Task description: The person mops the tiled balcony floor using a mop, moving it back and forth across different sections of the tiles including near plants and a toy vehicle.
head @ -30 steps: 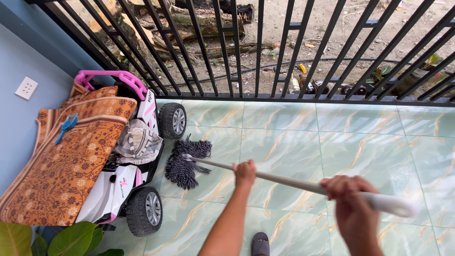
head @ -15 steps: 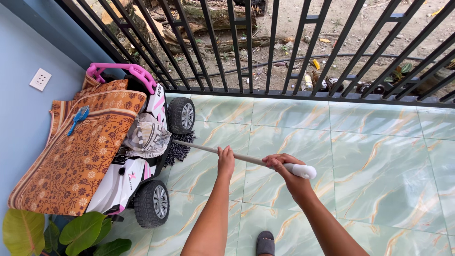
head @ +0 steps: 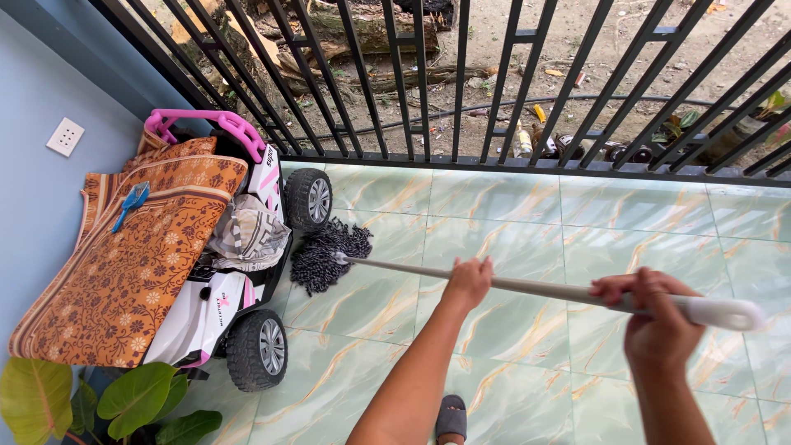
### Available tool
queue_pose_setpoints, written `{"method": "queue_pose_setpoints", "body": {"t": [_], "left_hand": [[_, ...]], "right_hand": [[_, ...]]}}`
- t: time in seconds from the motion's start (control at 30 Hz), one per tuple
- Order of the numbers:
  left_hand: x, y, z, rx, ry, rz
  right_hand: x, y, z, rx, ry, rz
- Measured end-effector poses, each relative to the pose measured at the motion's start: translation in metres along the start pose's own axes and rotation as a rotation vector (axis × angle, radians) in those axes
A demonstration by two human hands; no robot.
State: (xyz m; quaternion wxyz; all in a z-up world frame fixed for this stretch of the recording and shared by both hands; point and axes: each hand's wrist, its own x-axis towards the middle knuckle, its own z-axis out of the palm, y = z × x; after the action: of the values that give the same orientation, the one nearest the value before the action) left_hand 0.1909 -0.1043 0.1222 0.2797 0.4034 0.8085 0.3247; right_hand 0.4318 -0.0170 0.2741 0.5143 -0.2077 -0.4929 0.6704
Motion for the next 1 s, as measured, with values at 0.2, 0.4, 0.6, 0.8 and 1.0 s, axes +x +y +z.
{"method": "queue_pose_setpoints", "body": {"t": [0.2, 0.4, 0.6, 0.8, 1.0], "left_hand": [[-0.008, 0.074, 0.013, -0.018, -0.072, -0.156], [0.002, -0.007, 0.034, -0.02, 0.156, -0.111], [-0.011, -0.166, -0.004, 0.384, 0.12, 0.076], [-0.041, -0.199, -0.021, 0.057, 0.176, -0.221], [-0.014, -0.153, 0.062, 0.309, 0.334, 0.091]], "right_hand": [[0.022, -0.048, -0.025, -0.028, -0.032, -0.062], [0.014, -0.021, 0.011, 0.118, -0.087, 0.019], [-0.034, 0.045, 0.079, 0.157, -0.2, 0.168], [-0.061, 0.064, 0.091, 0.089, -0.224, 0.308], [-0.04, 0.021, 0.029, 0.134, -0.177, 0.175]]}}
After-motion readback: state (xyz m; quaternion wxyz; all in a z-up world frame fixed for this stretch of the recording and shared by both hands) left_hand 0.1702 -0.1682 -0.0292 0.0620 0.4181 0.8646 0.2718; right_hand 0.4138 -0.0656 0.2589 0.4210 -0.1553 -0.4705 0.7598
